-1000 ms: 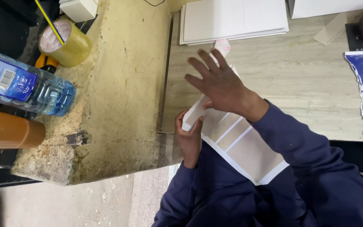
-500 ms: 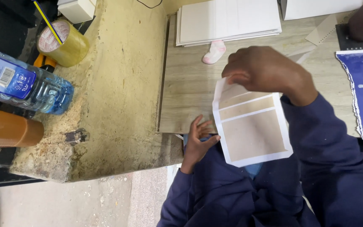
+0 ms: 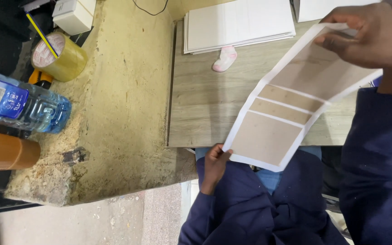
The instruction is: The person wipes a white sheet of paper on a table using a small pink cloth. They then pick up a larger white paper frame with beige inserts, wipe it with the cloth, and place it back on the table. The person continues to wipe the initial white sheet of paper.
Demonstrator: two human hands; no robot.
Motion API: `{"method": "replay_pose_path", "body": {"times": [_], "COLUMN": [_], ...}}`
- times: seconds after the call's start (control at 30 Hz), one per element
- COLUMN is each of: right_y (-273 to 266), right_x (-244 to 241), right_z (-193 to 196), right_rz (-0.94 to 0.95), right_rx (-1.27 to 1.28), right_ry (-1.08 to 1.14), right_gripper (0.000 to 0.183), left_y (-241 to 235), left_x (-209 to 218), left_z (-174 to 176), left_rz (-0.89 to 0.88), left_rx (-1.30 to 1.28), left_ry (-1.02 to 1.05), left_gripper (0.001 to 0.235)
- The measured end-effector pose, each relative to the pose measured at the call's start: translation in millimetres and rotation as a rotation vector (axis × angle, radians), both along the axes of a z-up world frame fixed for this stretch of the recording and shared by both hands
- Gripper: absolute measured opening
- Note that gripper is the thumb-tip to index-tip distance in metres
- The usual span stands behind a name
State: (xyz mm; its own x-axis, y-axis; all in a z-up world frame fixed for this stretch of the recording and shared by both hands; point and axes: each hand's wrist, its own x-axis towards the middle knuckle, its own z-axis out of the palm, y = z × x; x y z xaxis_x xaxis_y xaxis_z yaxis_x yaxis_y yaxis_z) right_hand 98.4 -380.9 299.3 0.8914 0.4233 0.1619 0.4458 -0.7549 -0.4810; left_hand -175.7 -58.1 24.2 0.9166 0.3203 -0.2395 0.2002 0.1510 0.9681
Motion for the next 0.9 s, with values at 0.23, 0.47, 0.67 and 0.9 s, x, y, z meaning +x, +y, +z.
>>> {"method": "replay_pose_path", "body": {"times": [0.23,0.47,0.67,0.9], "right_y": [-30,5,15,94], "right_x": [55,76,116,107], "right_z": [-90,-214,-290,-261], "right_rz": [0.123,-0.011,0.030,0.195], "right_rx": [0.349,0.396,0.120,-0.367], "right_ry": [0.433,0.654,0.245,0.201], "right_gripper": [0.022,0.018,0.032,0.053], "left_y": [145,211,222,197], "left_x": [79,199,228,242], "left_z": [10,25,7,15], "left_rz": [-0.018,-0.225,-0.202,-0.296], "left_rx": [0.157,0.538,0.975,1.205], "left_ry": [-0.093,0.151,0.197,0.245], "left_gripper": [0.011,0.007,0.027,0.019]}}
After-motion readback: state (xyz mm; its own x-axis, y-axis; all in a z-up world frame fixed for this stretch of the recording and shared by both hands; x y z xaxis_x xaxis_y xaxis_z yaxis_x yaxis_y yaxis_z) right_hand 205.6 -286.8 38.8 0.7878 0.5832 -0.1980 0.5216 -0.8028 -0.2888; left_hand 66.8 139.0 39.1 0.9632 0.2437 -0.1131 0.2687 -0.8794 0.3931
